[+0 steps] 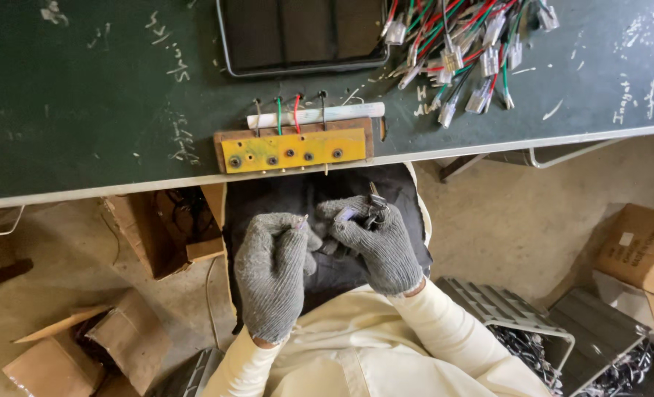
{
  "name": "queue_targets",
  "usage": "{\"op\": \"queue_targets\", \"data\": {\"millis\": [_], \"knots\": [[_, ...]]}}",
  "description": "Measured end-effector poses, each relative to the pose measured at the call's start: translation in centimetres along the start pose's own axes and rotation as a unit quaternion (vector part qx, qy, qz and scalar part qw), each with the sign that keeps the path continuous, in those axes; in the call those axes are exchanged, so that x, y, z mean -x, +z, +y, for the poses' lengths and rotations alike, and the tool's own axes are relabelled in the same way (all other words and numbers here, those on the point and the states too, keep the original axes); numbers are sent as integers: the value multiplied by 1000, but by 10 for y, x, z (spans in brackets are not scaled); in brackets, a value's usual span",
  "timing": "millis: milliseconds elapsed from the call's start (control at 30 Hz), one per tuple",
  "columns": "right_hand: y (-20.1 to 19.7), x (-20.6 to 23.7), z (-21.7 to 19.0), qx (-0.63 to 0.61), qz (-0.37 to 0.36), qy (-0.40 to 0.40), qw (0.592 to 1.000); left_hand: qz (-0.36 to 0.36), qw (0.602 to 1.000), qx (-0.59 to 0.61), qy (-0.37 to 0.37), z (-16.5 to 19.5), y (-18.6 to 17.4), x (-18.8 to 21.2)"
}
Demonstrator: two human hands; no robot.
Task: The person repeatedly picks up small electrical connectors and keys, inserts them into a yellow terminal block, and then removes them. The person handles multiple connectors and keys throughout the clip.
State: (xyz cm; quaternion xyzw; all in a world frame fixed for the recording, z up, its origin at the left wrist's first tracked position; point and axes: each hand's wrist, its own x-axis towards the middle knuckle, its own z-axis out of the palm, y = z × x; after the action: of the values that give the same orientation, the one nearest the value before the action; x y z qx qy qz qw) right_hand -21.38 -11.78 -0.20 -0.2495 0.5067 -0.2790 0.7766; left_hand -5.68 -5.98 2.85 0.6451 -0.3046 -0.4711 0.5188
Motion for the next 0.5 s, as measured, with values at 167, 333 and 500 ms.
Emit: {"op": "queue_targets", "data": {"millis": [167,333,500], "knots": [[12,-5,-9,53,51,-33,997,-53,998,-3,15,0,2,1],[20,-12,-16,22,39,-34,998,-4,1000,21,4,-1,4,-2],[28,-15,-22,20,42,-49,998,-4,999,3,38,-1,3,-6]]}}
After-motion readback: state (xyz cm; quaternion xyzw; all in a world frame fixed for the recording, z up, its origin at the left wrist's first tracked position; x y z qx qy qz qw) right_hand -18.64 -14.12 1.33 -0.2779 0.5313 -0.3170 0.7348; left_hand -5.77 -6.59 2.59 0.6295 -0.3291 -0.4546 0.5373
